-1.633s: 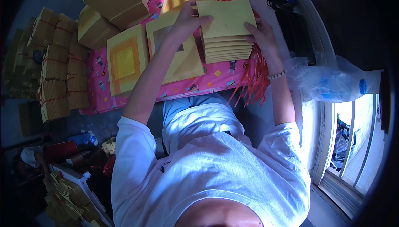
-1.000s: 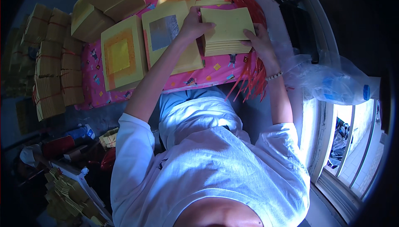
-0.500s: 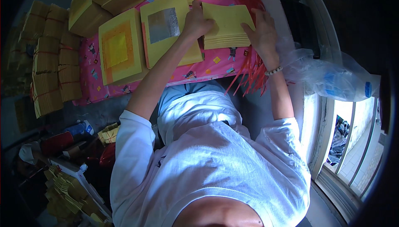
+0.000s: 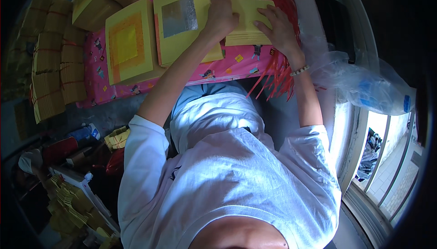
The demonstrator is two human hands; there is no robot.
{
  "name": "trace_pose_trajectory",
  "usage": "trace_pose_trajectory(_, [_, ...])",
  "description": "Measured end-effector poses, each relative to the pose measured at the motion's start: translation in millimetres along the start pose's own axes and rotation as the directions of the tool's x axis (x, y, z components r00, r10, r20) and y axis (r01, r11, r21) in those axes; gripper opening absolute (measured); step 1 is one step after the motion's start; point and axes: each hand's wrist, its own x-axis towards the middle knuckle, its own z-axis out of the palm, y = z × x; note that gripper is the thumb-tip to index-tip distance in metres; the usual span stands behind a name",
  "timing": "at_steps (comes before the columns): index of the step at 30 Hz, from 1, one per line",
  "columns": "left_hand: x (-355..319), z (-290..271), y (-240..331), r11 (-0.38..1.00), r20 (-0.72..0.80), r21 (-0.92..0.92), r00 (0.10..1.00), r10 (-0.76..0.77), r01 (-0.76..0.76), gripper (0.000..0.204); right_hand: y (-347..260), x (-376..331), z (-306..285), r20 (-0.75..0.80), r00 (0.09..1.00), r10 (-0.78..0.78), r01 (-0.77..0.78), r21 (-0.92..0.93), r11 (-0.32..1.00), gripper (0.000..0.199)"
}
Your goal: Sorting and stacking yellow paper sheets on a workspace.
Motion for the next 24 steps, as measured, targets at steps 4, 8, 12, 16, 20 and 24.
trace_pose_trajectory(4, [-10.4,-6.8,7.3,0.884,-0.072,0.375,0.942,0.328,-0.279,0.061,8.9,1.2,6.0,-0.034,0.999,-0.024,0.025,0.026,0.999,0.047])
trace_pose_trajectory(8, [-8.4,-18.4,2.1,0.867,0.341,0.283,0.888,0.309,-0.411,0.030,11.6,0.9,5.4,-0.068,0.997,-0.048,0.052,0.049,0.997,0.044])
trace_pose_trajectory(12, [-6.2,-19.6,-11.0,0.906,0.352,0.125,0.872,0.341,-0.405,0.025,-9.7,-3.0,-4.0,-0.356,0.926,-0.130,0.143,0.011,0.990,0.034])
trace_pose_trajectory(16, [-3.7,-15.0,-27.8,0.891,0.268,-0.017,0.856,0.442,-0.454,0.026,-43.0,-45.7,-3.4,-0.377,0.924,-0.067,0.118,0.114,0.986,0.027])
trace_pose_trajectory(20, [-4.0,-14.9,-25.3,0.899,0.290,-0.017,0.858,0.423,-0.437,0.027,-69.8,-80.5,16.9,-0.183,0.979,-0.087,0.119,0.171,0.978,0.025])
trace_pose_trajectory(24, [-5.6,-15.5,-22.8,0.901,0.303,-0.007,0.857,0.416,-0.434,0.029,-77.8,-85.4,33.1,-0.144,0.977,-0.159,0.172,0.081,0.982,0.029])
